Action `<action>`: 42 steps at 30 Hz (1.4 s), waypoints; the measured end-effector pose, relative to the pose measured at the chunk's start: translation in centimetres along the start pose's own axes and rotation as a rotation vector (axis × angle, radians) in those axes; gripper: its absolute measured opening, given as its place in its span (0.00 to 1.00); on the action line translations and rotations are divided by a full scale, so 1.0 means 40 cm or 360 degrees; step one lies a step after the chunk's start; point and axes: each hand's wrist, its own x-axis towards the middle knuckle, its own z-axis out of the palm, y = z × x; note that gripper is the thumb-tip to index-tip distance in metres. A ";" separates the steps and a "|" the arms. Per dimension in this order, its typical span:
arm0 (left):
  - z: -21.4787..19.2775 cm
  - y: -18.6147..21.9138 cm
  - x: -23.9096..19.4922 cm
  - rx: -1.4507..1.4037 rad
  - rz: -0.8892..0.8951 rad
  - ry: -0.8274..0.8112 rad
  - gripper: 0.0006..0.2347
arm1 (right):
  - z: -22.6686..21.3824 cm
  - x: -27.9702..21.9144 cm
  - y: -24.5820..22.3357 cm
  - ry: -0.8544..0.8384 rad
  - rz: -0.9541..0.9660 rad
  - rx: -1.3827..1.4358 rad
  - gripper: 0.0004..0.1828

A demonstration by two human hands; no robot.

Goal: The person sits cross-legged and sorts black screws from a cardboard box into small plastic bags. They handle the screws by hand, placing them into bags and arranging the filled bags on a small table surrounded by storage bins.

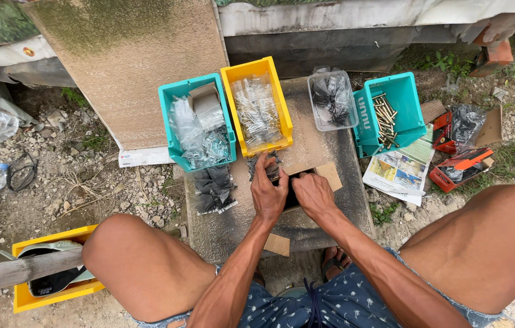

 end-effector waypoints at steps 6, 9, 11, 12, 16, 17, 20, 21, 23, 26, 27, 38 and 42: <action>0.004 -0.019 -0.006 -0.0064 0.0017 -0.0036 0.25 | -0.023 0.009 -0.003 -0.0084 -0.0193 -0.0287 0.11; 0.001 -0.012 -0.001 -0.0090 -0.0006 -0.0035 0.26 | -0.013 0.010 0.006 -0.0086 -0.0195 -0.0306 0.10; 0.003 -0.010 -0.002 -0.0092 -0.0013 -0.0035 0.26 | -0.023 0.000 0.004 -0.0094 -0.0154 -0.0250 0.09; 0.001 -0.012 0.002 -0.0089 -0.0011 -0.0025 0.26 | -0.028 0.000 -0.001 -0.0091 -0.0124 -0.0195 0.08; 0.000 -0.009 0.002 -0.0093 -0.0019 -0.0018 0.26 | -0.019 -0.003 0.002 -0.0100 -0.0144 -0.0235 0.09; 0.002 -0.010 0.003 -0.0102 -0.0010 -0.0018 0.26 | -0.015 -0.002 0.004 -0.0127 -0.0129 -0.0220 0.10; 0.007 -0.018 0.000 -0.0105 -0.0004 -0.0013 0.27 | 0.009 -0.001 0.022 -0.0165 -0.0095 -0.0162 0.09; 0.010 -0.021 -0.001 -0.0104 -0.0008 -0.0005 0.27 | 0.018 -0.002 0.031 -0.0174 -0.0074 -0.0123 0.08; 0.007 -0.016 0.000 -0.0105 -0.0010 -0.0009 0.28 | -0.041 -0.005 -0.013 -0.0177 -0.0060 -0.0087 0.09; 0.005 -0.015 0.002 -0.0100 -0.0020 -0.0002 0.28 | -0.052 -0.011 -0.014 -0.0195 0.0020 0.0109 0.07; 0.005 -0.016 0.001 -0.0103 -0.0028 0.0001 0.27 | -0.042 -0.012 -0.004 -0.0209 0.0094 0.0266 0.05; 0.011 -0.027 -0.003 -0.0128 -0.0068 -0.0010 0.26 | -0.106 -0.020 -0.042 -0.0357 0.0103 -0.0231 0.09; 0.011 -0.025 0.000 -0.0144 -0.0066 -0.0018 0.26 | -0.060 -0.008 -0.032 -0.0274 -0.0073 -0.0342 0.06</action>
